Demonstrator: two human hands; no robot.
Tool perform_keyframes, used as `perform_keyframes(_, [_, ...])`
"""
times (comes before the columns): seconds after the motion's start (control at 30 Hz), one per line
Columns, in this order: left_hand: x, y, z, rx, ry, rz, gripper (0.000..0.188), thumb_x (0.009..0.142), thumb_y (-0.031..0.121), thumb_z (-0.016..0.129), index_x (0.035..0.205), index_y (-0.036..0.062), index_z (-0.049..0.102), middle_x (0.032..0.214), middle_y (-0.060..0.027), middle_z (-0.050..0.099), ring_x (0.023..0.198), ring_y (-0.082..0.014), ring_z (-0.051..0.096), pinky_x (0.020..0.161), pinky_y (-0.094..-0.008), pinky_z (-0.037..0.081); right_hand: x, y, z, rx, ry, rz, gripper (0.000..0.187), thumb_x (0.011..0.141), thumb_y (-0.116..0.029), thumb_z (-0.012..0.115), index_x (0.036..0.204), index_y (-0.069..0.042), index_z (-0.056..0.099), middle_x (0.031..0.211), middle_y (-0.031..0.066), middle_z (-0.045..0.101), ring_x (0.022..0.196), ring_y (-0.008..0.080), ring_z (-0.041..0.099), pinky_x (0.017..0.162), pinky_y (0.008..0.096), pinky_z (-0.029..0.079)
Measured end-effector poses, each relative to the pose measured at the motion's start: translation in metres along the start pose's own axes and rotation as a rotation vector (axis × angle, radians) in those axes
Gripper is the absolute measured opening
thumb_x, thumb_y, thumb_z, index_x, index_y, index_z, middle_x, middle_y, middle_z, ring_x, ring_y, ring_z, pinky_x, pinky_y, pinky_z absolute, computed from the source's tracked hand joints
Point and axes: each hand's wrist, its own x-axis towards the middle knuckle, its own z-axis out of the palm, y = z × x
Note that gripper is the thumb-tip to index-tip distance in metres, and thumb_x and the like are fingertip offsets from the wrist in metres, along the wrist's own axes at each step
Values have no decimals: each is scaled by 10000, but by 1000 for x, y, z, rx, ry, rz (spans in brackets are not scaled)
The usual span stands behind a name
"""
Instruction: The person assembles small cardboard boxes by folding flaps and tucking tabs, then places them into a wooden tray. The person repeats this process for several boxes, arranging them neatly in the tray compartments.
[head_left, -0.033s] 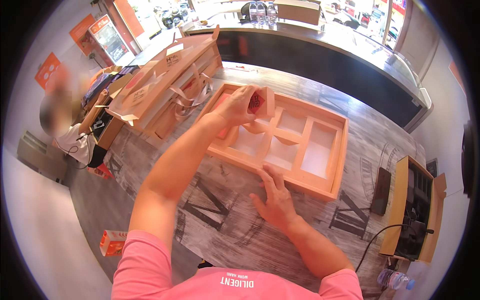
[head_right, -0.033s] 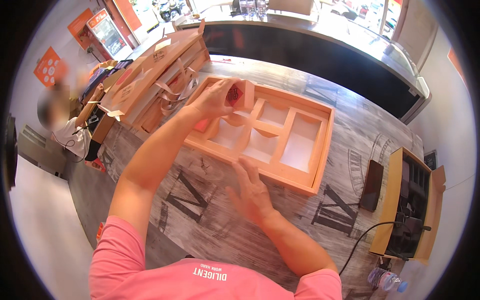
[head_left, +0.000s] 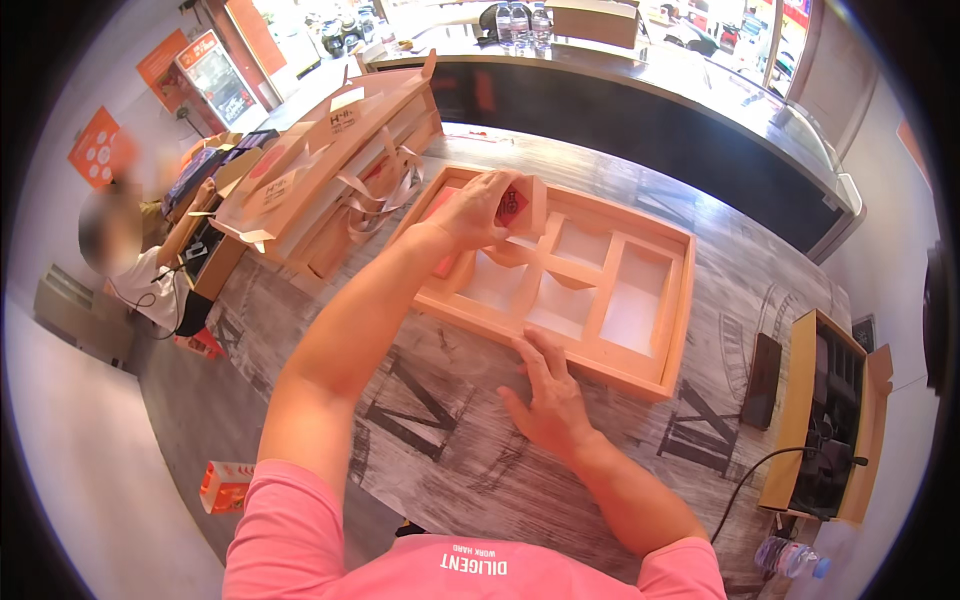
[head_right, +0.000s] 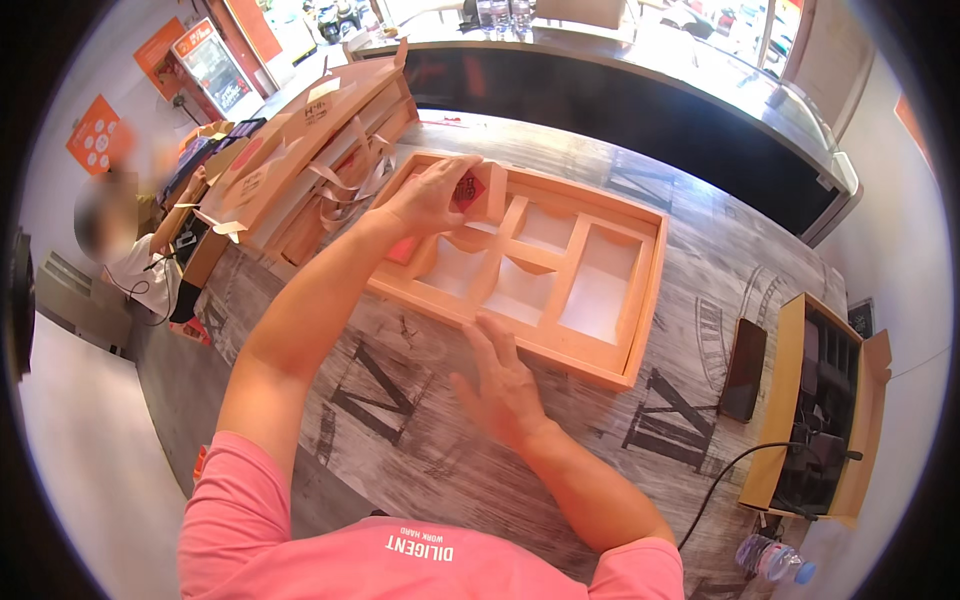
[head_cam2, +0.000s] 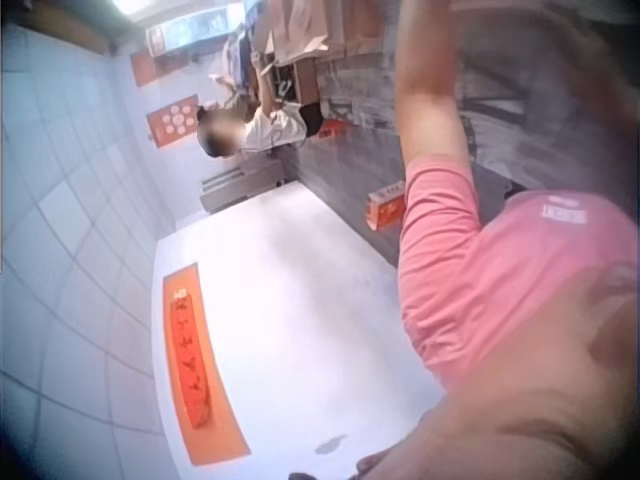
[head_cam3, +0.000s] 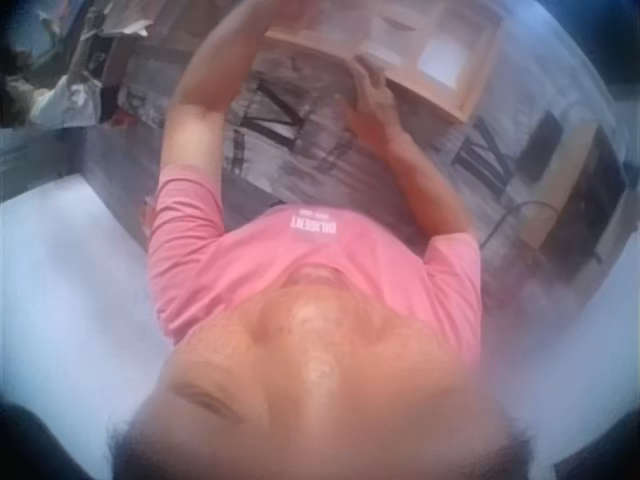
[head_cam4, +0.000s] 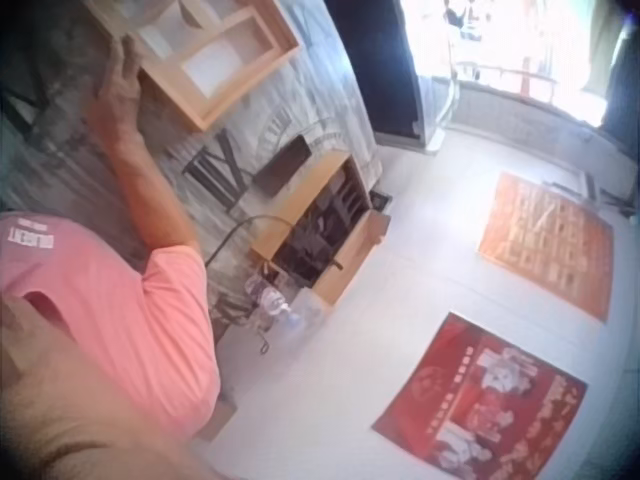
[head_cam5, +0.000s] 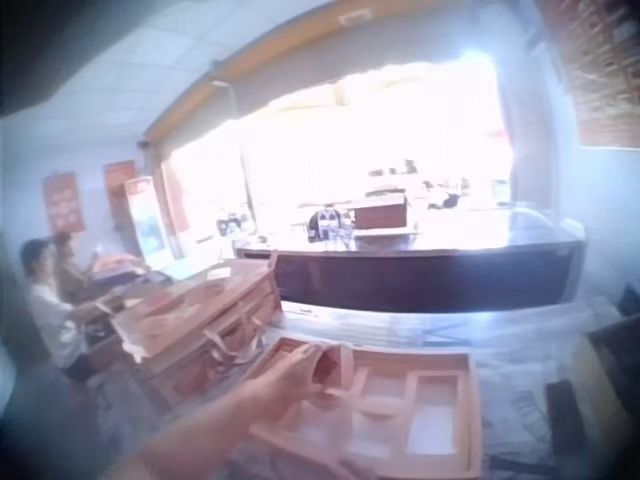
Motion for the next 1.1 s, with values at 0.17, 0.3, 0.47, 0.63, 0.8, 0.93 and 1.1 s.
perform_keyframes(0.17, [13, 3, 4, 72, -136, 8, 868, 775, 9, 798, 1567, 96, 454, 1565, -192, 519, 1471, -376, 486, 1213, -419, 453, -1, 0, 0, 16, -12, 26, 703, 896, -162, 794, 1513, -33, 482, 1573, 241, 450, 1381, 458, 536, 1078, 495, 541])
perform_keyframes(0.3, [22, 12, 1, 82, -268, -15, 874, 763, -38, 793, 1563, 91, 469, 1591, -179, 502, 1498, -359, 463, 1226, -398, 445, -2, 1, 0, -2, -6, 29, 698, 901, -179, 793, 1511, -35, 486, 1575, 240, 459, 1375, 457, 541, 1076, 494, 543])
perform_keyframes(0.47, [28, 7, 1, 153, -299, 38, 716, 757, 24, 823, 1430, 87, 585, 1471, -173, 598, 1410, -351, 544, 1148, -403, 496, -1, 2, 3, 1, 11, 9, 690, 901, -176, 790, 1511, -37, 499, 1566, 245, 471, 1366, 460, 546, 1075, 504, 541])
perform_keyframes(0.63, [39, -37, 26, 160, -397, 75, 536, 696, 224, 892, 1155, 94, 648, 1154, -153, 680, 1163, -376, 639, 988, -438, 518, 3, -11, 3, 44, -18, 18, 693, 890, -124, 799, 1512, -43, 507, 1578, 229, 455, 1346, 415, 573, 1020, 467, 588])
perform_keyframes(0.8, [27, -10, 28, 92, -422, -74, 891, 737, 193, 871, 1551, 109, 517, 1521, -164, 543, 1463, -336, 486, 1207, -366, 418, 2, -9, 0, 13, -15, 27, 704, 869, -61, 808, 1507, -44, 511, 1577, 195, 438, 1273, 353, 638, 947, 398, 634])
perform_keyframes(0.93, [13, -12, 31, 102, -338, -88, 928, 769, 194, 862, 1602, 86, 470, 1643, -184, 435, 1548, -332, 390, 1267, -386, 353, 3, -5, 6, 2, 55, -73, 719, 842, -56, 823, 1499, -37, 532, 1562, 193, 465, 1048, 278, 728, 862, 382, 606])
perform_keyframes(1.1, [13, -7, -9, 168, -327, -28, 832, 809, 213, 840, 1572, 122, 520, 1579, -189, 519, 1482, -353, 474, 1237, -429, 398, 1, -4, 6, 12, 27, -45, 726, 834, -47, 821, 1498, -27, 529, 1553, 193, 465, 1044, 274, 721, 867, 380, 597])
